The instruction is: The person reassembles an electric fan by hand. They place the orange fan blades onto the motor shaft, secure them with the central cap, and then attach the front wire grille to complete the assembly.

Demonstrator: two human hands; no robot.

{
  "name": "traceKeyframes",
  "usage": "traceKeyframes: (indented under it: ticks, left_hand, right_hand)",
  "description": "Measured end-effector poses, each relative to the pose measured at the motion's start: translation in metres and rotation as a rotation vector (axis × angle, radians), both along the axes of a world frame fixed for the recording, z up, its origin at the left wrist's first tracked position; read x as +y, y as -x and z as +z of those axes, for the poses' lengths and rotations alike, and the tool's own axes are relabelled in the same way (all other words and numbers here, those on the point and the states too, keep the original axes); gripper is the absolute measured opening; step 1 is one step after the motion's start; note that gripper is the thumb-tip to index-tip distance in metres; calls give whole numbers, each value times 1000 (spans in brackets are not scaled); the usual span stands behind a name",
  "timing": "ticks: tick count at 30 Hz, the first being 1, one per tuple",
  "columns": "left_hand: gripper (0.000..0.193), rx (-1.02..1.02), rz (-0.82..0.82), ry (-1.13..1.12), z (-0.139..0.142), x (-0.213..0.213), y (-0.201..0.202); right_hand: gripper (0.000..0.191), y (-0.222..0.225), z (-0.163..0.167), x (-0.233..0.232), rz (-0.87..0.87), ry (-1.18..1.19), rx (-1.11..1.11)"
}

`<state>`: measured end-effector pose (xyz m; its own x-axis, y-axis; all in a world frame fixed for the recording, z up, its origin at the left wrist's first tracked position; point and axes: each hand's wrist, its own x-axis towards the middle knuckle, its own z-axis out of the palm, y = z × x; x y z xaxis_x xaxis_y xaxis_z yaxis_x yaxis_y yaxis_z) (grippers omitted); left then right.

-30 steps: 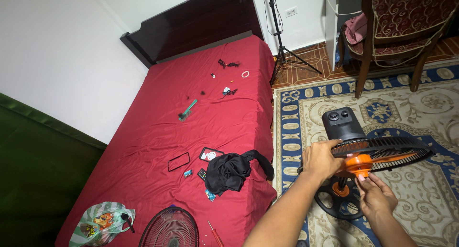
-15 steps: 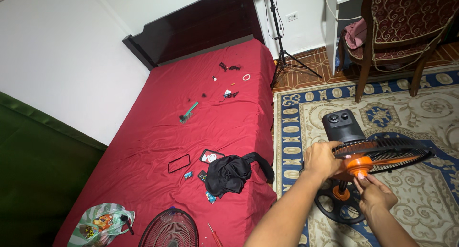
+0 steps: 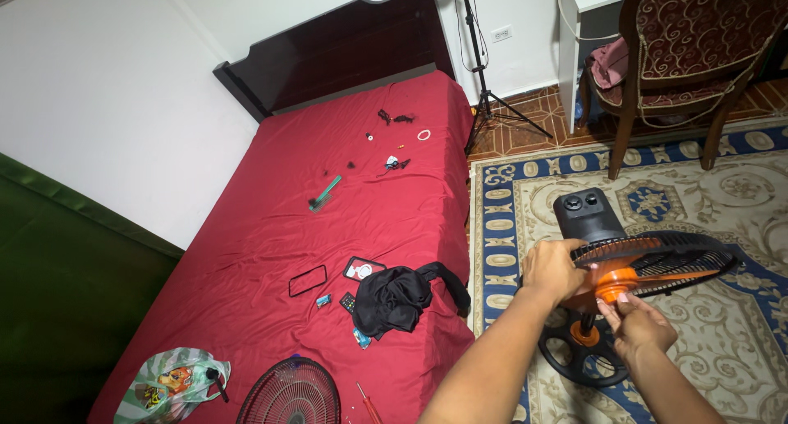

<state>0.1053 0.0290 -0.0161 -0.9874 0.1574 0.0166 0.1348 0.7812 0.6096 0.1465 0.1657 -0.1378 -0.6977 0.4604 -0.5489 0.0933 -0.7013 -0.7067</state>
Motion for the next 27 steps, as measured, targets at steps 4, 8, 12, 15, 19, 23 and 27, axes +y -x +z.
traceKeyframes:
  ticks: [4,8,12,15,19,23,27]
  left_hand:
    - [54,-14,4,-2,2,0,-2]
    - [53,-15,-5,11,2,0,-5]
    - [55,-24,2,7,1,1,-5]
    - [58,-27,-2,-1,0,-1,-7]
    - [59,-34,-8,-6,1,-3,-11]
    - [60,29,-20,-25,2,-2,-18]
    - [54,122,-30,-66,-2,0,-32]
  right_hand:
    - [12,-3,3,-2,-27,-81,-58]
    - [16,-8,5,-3,-34,-133,-104]
    - [20,-15,-2,-4,-64,-151,-60]
    - [22,-21,-9,0,-75,-116,3]
    - [23,-24,-17,3,-87,-34,73]
    - [24,-28,-20,3,-81,-34,76]
    - [25,-35,-25,2,-101,-7,101]
